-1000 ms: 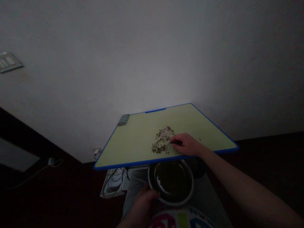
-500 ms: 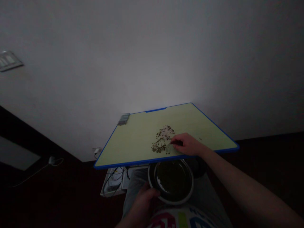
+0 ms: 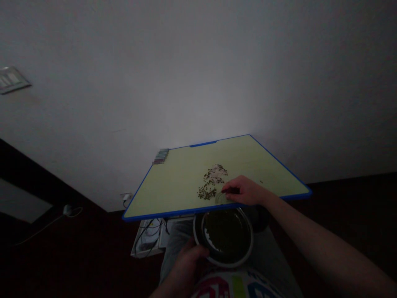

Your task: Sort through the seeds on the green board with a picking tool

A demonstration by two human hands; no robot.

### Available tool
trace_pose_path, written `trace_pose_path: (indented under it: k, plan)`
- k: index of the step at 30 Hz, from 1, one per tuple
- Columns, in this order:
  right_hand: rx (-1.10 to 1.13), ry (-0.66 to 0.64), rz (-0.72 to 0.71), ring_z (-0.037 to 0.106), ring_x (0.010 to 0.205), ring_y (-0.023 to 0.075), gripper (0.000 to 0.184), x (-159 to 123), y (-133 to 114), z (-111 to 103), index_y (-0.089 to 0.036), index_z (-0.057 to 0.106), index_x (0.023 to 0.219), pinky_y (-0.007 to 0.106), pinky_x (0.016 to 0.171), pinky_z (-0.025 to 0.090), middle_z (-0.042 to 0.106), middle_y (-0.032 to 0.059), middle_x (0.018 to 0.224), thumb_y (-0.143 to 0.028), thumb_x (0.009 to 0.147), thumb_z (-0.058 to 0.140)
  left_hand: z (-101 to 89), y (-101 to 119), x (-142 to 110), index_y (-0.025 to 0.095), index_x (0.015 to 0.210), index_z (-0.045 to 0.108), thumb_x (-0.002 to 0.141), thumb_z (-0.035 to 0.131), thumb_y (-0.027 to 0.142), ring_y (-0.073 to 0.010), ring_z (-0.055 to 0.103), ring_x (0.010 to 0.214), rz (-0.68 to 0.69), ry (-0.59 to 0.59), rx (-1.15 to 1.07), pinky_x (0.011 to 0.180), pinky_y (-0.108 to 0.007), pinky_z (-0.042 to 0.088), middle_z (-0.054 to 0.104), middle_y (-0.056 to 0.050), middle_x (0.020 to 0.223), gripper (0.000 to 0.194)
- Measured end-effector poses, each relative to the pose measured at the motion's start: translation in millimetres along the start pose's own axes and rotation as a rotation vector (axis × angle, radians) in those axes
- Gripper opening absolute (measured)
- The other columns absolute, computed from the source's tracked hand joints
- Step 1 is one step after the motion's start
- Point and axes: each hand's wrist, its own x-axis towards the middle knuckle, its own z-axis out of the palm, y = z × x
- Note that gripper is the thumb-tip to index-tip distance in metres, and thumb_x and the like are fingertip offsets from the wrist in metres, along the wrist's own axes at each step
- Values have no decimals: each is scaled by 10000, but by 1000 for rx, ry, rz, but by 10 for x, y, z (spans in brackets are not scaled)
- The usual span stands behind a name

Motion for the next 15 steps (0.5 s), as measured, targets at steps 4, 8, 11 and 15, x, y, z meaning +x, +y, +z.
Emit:
trace_pose_path:
  k: [4, 8, 11, 15]
  plan:
    - [30, -8, -24, 661, 736, 179, 250, -12, 50, 1, -167, 726, 976, 270, 674, 475, 741, 54, 852, -263, 782, 600, -18, -6, 6, 132, 1201, 594, 557, 590, 7, -297, 708, 902, 9, 8, 15, 851, -442, 525, 777, -99, 907, 656]
    - [60, 12, 27, 645, 690, 173, 262, -20, 71, 14, -168, 722, 974, 269, 644, 474, 728, 43, 788, -283, 770, 605, -19, -14, 5, 131, 1144, 622, 564, 594, 8, -287, 708, 903, 21, 9, 18, 858, -435, 523, 777, -94, 901, 593]
    - [108, 46, 78, 625, 659, 164, 248, -19, 74, 9, -154, 712, 934, 260, 622, 468, 707, 36, 749, -259, 743, 594, -18, -17, 3, 129, 1116, 633, 569, 593, 6, -286, 709, 898, 9, 24, 11, 854, -435, 526, 777, -94, 880, 562]
    - [35, 246, 145, 552, 590, 138, 149, -10, 123, -43, -165, 650, 753, 243, 572, 413, 616, -3, 633, -171, 670, 527, -29, -19, 10, 128, 1085, 645, 568, 588, 8, -290, 706, 906, -5, 30, 8, 855, -441, 526, 776, -96, 876, 534]
